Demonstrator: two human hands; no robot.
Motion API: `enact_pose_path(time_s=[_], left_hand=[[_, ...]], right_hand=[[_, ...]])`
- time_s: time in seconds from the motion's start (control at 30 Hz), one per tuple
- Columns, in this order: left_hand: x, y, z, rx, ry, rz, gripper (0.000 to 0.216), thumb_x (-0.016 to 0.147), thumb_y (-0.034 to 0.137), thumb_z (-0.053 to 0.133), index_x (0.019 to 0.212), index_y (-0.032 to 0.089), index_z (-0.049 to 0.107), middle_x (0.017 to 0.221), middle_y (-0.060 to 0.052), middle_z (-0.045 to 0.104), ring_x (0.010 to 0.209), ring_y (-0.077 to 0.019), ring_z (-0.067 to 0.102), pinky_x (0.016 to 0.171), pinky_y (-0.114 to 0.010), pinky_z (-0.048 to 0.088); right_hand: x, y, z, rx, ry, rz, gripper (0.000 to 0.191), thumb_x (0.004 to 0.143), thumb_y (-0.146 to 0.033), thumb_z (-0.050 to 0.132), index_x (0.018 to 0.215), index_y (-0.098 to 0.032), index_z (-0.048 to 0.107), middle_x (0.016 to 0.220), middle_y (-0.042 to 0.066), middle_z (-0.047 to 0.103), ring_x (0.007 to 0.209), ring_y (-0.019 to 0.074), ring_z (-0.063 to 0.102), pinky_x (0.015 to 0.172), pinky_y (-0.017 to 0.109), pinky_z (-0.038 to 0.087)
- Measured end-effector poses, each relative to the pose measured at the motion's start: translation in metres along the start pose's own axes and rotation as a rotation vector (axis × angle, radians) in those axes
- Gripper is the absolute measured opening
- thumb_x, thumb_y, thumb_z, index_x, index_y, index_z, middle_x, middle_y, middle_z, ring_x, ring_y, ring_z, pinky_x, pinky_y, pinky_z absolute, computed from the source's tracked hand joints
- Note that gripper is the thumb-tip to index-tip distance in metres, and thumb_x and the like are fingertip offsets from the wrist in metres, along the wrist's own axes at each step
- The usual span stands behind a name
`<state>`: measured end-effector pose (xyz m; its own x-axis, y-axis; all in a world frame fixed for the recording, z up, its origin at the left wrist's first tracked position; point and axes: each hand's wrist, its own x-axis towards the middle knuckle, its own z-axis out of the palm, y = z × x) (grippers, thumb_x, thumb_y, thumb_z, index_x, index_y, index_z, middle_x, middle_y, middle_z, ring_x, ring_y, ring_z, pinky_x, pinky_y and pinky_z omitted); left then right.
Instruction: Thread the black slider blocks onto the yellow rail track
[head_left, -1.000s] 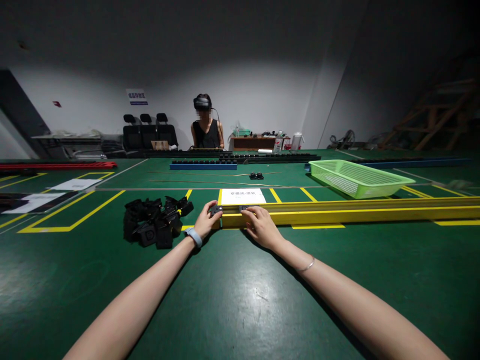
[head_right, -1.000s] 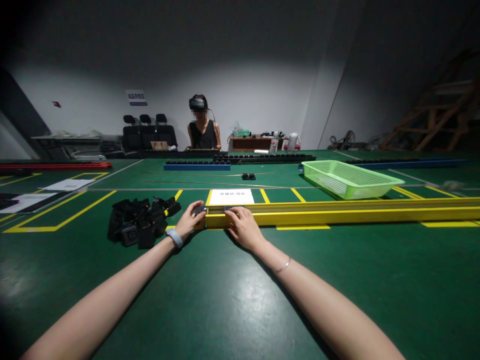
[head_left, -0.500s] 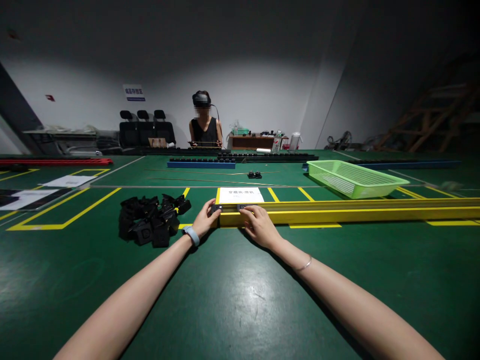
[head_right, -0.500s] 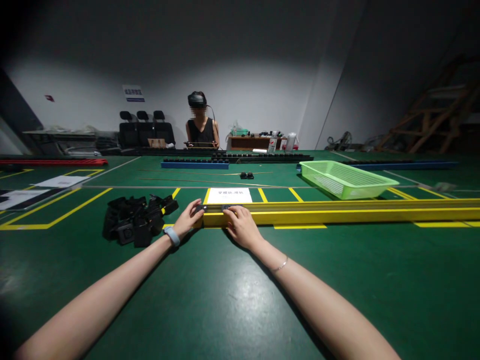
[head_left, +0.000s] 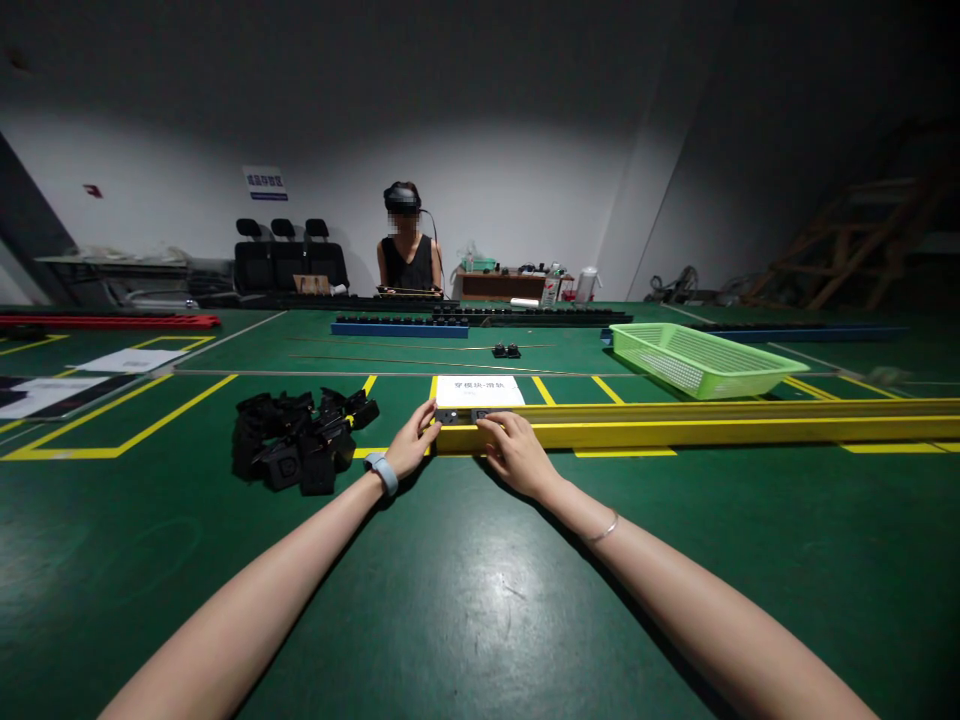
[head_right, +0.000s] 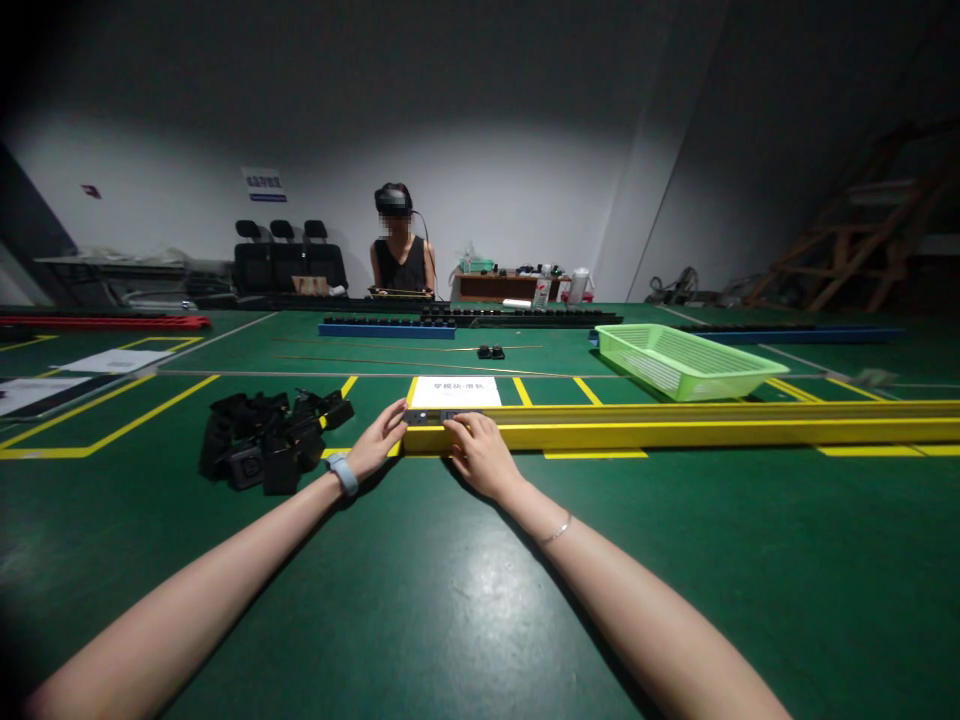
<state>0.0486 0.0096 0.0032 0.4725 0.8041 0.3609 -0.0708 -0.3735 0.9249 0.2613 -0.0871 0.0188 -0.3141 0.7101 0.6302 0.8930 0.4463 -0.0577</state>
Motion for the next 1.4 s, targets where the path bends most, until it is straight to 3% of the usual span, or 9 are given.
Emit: enact_pose_path(time_s=[0.23,0.5,0.93,1.4], left_hand=[[0.001,-0.008,-0.003,-0.021,-0.006,-0.007,0.062,0.084,0.041,0.053,0.138,0.020,0.032,0.146,-0.013,0.033,0.135,-0.0214,0.029,0.111,-0.038,0.028],[-0.002,-0.003,-0.006,0.054,0.118,-0.062,0.063,0.077,0.041,0.063,0.132,0.019,0.041,0.130,-0.014,0.054,0.125,-0.0259,0.046,0.106,-0.044,0.035],[-0.004,0.006,-0.004,0.093,0.261,-0.155,0.067,0.064,0.043,0.074,0.122,0.018,0.050,0.104,-0.015,0.069,0.104,-0.0279,0.062,0.095,-0.045,0.045],[-0.003,0.004,-0.004,0.053,0.200,-0.144,0.065,0.067,0.044,0.071,0.123,0.019,0.048,0.110,-0.014,0.067,0.106,-0.0265,0.061,0.094,-0.044,0.046]], right_hand=[[0.001,-0.001,-0.001,0.004,0.007,-0.003,0.047,0.081,-0.018,0.053,0.127,-0.023,0.045,0.119,0.011,0.050,0.111,0.0249,0.045,0.094,0.045,0.039],[0.001,0.001,0.002,0.017,0.011,0.003,0.046,0.081,-0.019,0.052,0.126,-0.021,0.045,0.119,0.011,0.049,0.111,0.0253,0.044,0.095,0.045,0.039],[0.001,0.000,0.000,0.004,0.005,0.007,0.046,0.081,-0.019,0.052,0.127,-0.020,0.045,0.119,0.011,0.049,0.112,0.0251,0.043,0.096,0.044,0.038],[-0.002,0.001,0.001,0.017,0.011,0.000,0.044,0.081,-0.019,0.052,0.125,-0.019,0.046,0.120,0.011,0.049,0.112,0.0246,0.043,0.097,0.043,0.038]])
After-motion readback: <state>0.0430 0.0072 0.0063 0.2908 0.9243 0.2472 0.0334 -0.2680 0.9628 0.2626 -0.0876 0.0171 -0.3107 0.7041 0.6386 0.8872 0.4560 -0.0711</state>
